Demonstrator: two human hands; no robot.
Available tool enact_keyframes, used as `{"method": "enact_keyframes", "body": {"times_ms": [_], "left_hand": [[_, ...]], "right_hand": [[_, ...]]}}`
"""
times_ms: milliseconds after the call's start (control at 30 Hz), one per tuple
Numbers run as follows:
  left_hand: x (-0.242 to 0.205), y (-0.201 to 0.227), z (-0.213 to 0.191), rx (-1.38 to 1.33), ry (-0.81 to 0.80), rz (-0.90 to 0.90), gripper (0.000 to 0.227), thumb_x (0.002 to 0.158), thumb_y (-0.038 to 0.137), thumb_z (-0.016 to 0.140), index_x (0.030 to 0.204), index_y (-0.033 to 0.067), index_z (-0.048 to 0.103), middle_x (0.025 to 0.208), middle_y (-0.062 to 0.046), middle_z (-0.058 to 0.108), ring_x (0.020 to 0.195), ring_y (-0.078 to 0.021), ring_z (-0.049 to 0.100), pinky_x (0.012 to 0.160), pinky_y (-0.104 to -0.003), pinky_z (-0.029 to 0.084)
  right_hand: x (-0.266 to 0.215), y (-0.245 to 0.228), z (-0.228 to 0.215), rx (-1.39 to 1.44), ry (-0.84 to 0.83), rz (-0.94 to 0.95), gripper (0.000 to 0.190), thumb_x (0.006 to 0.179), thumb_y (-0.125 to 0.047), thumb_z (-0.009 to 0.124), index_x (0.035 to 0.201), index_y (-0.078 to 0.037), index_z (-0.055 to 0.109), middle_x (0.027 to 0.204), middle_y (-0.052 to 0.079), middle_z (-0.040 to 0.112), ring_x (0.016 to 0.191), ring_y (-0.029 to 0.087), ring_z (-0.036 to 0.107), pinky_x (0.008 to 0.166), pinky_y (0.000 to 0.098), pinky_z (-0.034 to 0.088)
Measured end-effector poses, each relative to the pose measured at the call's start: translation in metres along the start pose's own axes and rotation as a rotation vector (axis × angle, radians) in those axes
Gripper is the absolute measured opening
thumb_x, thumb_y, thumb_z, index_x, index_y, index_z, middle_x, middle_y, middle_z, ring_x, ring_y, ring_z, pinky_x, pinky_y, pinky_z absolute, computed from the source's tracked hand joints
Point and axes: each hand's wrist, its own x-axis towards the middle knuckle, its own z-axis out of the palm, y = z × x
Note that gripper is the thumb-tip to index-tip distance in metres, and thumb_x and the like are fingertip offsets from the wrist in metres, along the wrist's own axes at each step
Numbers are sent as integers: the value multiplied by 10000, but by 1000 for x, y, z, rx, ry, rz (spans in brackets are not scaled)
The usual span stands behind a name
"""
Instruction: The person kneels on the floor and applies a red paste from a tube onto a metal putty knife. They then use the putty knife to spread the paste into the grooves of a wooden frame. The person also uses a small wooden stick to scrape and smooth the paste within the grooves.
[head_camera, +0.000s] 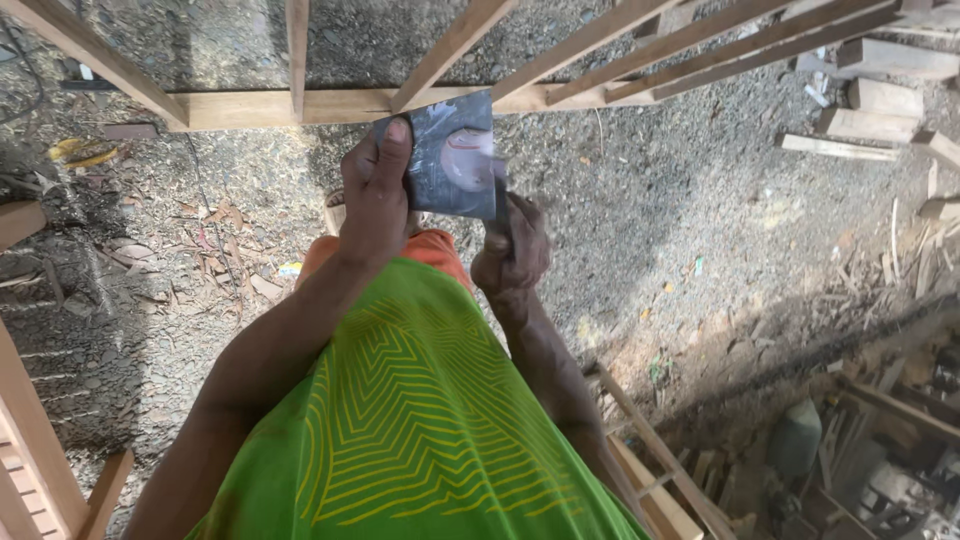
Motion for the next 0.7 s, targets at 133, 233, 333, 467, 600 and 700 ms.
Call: {"method": "enact_keyframes", "body": {"times_ms": [133, 233, 333, 467, 600, 700], "left_hand": [[4, 2, -19, 78, 80, 111, 462, 1097, 391, 514, 1246, -32, 625, 1133, -60, 694, 1018, -112, 661, 932, -288, 568], [1, 0, -30, 210, 108, 208, 504, 1153, 425, 499, 1250, -47, 646, 1121, -59, 682, 1015, -106, 623, 937, -278, 539], [-7, -9, -37, 246, 141, 223, 518, 1150, 440, 495, 1247, -50, 634, 1124, -55, 669, 1024, -100, 602, 939, -268, 516], [-21, -9, -31, 329, 146, 166, 518, 1163, 435, 467, 1224, -48, 643, 1045, -28, 643, 933, -74, 553, 836, -253, 497], [-31, 8, -17, 486, -24, 213, 465, 1168, 356, 414, 1259, -53, 617, 1026, -65, 689, 905, -113, 633, 809, -271, 542], [-34, 19, -14, 873, -96, 415, 395, 1168, 262, 402, 1241, -64, 613, 1026, -144, 697, 816, -203, 697, 742, -298, 547]], "right_hand": [[1, -1, -3, 225, 24, 477, 403, 1112, -331, 506, 1089, 9, 720, 1003, 98, 714, 872, 182, 683, 735, 330, 593], [5, -16, -17, 953, 326, 928, 221, 969, -191, 716, 1024, 9, 639, 950, 102, 708, 858, 243, 735, 747, 400, 651], [15, -31, -14, 1008, 155, 980, 245, 863, -55, 766, 1075, 39, 685, 960, 119, 736, 855, 223, 732, 802, 360, 635], [36, -49, 5, 1026, 144, 1059, 248, 862, -9, 780, 1084, 50, 688, 967, 115, 726, 839, 198, 708, 800, 325, 600], [56, -61, 16, 1016, 166, 976, 215, 879, 0, 771, 1067, 74, 697, 958, 131, 727, 823, 200, 705, 792, 327, 599], [66, -63, 15, 1008, 192, 897, 179, 888, -9, 754, 1040, 67, 696, 937, 131, 722, 811, 206, 710, 768, 335, 610]]}}
